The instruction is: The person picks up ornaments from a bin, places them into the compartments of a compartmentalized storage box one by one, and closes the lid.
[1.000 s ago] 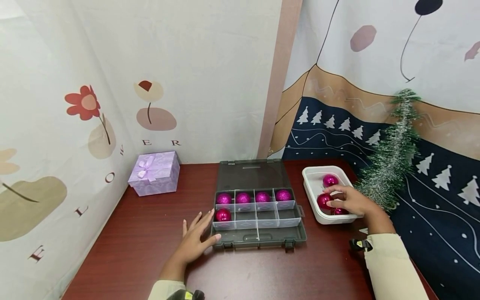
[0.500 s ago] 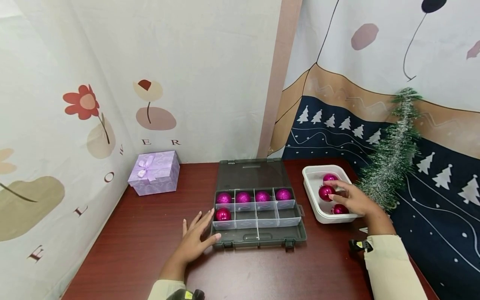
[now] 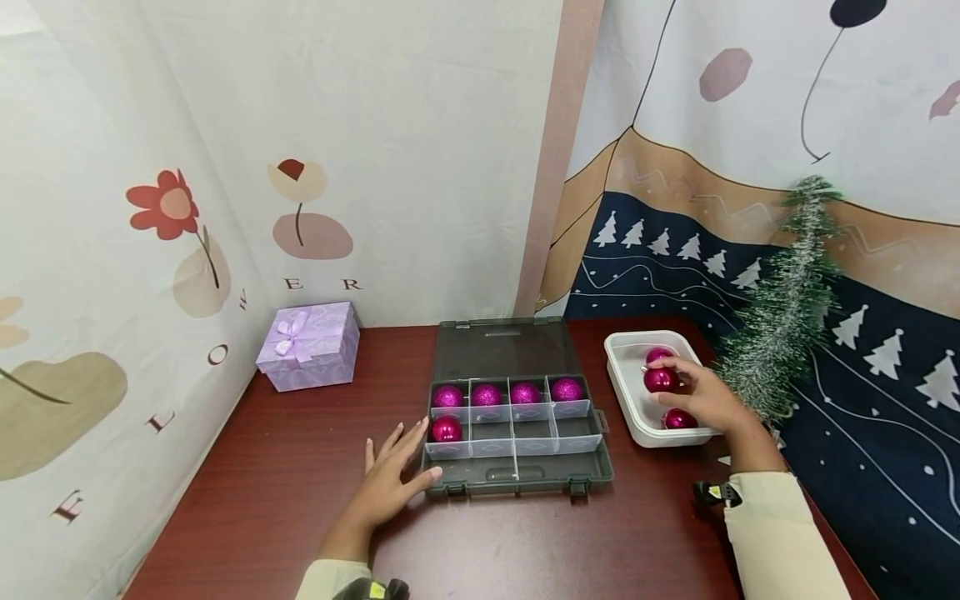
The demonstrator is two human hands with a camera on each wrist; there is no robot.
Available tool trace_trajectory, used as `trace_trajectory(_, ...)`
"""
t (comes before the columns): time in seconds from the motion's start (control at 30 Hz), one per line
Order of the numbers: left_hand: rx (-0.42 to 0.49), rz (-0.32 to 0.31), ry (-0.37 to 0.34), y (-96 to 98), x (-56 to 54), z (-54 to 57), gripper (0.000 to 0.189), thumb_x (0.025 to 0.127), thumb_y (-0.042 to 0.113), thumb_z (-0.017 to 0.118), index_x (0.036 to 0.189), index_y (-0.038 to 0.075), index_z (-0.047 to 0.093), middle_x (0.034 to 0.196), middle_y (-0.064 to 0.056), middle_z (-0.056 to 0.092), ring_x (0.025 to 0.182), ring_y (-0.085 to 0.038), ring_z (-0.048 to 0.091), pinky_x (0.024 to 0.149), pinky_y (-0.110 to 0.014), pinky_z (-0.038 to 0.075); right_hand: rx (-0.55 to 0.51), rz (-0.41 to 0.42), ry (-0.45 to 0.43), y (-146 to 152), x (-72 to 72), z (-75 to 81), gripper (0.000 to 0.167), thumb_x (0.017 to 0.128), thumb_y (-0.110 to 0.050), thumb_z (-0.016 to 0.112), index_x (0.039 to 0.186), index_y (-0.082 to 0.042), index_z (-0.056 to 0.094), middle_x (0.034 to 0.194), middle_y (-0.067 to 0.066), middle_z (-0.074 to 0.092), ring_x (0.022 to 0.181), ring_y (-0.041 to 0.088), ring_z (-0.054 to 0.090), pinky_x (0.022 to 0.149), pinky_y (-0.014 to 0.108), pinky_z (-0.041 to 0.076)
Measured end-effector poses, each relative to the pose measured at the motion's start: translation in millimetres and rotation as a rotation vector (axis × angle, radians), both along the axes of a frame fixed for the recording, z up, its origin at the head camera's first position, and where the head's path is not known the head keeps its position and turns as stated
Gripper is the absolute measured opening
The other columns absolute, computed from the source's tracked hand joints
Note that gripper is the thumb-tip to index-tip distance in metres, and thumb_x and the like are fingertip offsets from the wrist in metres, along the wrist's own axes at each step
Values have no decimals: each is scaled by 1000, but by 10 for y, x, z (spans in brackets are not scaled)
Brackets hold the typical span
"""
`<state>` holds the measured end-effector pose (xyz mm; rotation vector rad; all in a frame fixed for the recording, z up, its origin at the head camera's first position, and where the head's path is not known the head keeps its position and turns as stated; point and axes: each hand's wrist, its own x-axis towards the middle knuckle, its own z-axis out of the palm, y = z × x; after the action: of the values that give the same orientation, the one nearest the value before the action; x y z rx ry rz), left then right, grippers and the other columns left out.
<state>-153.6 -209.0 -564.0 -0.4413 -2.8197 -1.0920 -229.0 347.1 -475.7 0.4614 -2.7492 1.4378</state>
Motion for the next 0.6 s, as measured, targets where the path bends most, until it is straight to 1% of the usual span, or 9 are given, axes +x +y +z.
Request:
trace_trajectory(0.1,-2,-2,-2,-4,0,-1,86,96,49,76,170,22,41,173,-9,48,163,-53,33,122,-89,-7,3,-46,20,-44,1,-3,50,97,-8,82,142,0,62,139,32,64,107,21,67,81,21,61)
trace_trajectory(0.17,-5,-2,-2,-6,-1,-2,86,96,49,76,170,22,41,173,-9,48,163,-52,33,122,-89,-7,6,-62,33,-69,7,-1,50,98,-8,82,142,-1,62,139,32,64,107,23,66,81,20,60)
trace_trajectory(0.27,-6,-1,-2,-8,-2,-1,86,96,49,76,170,22,41,173,-9,48,163,-52,33,122,-89,-7,-4,-56,63,-105,12,-6,51,98,-6,80,145,1,60,140,32,63,107,16,66,81,18,59)
trace_trajectory(0.37,-5,0,-3,-8,-3,1,86,96,49,76,170,23,41,173,-8,48,163,-52,33,122,-89,-7,-47,-28,95,-143,20,-16,55,98,-1,79,147,6,55,143,32,60,108,3,64,83,14,58)
trace_trajectory(0.47,-4,-3,0,-9,-6,1,86,96,49,76,170,22,41,173,-9,47,163,-53,33,122,-89,-7,-99,-12,125,-180,25,-32,56,97,4,78,146,10,51,144,31,57,107,-7,62,86,11,57)
trace_trajectory(0.6,2,-8,3,-10,-2,6,86,96,48,76,170,21,41,173,-11,47,162,-53,33,122,-89,-8,-145,-22,158,-235,44,-42,54,96,7,77,143,10,51,142,29,56,107,-11,61,86,8,56)
